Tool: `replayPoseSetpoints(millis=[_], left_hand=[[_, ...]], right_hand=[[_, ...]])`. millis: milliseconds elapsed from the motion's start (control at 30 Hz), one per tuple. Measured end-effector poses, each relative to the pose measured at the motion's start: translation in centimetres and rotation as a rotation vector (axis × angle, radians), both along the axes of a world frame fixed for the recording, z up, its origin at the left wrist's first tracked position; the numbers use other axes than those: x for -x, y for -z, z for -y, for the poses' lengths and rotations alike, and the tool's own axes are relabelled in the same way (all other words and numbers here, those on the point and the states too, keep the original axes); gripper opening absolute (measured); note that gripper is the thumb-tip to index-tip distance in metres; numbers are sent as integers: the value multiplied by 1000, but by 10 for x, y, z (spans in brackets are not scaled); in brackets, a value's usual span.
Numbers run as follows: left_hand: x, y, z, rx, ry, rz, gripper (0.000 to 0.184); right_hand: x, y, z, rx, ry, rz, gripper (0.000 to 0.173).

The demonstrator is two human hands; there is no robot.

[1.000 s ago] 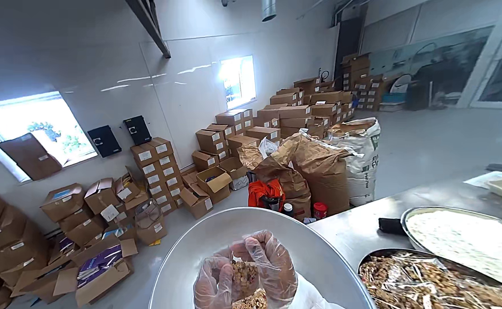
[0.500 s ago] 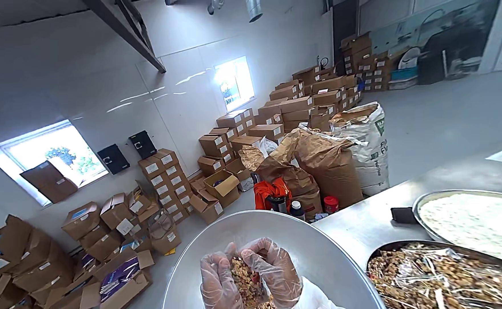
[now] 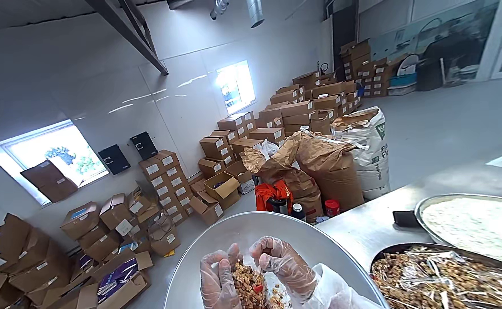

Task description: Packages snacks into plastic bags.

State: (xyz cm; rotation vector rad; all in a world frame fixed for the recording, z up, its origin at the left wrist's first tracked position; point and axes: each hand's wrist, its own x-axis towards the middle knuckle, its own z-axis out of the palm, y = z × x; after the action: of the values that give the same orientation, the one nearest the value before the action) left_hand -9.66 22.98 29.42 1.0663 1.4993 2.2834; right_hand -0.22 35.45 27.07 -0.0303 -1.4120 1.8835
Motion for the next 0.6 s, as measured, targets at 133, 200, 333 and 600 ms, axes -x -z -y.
replayPoseSetpoints(millis=[133, 200, 333, 600], left_hand=[[4, 2, 3, -18, -12, 45, 17], [6, 5, 1, -40, -63, 125, 19], [10, 36, -8, 39, -122, 334, 27], [15, 86, 12, 369, 209, 530, 34]], right_hand=[[3, 4, -1, -32, -90, 82, 33], [2, 5, 9, -70, -156, 270, 54], [8, 32, 42, 117, -133, 434, 50], [11, 69, 50, 142, 25, 552, 49]])
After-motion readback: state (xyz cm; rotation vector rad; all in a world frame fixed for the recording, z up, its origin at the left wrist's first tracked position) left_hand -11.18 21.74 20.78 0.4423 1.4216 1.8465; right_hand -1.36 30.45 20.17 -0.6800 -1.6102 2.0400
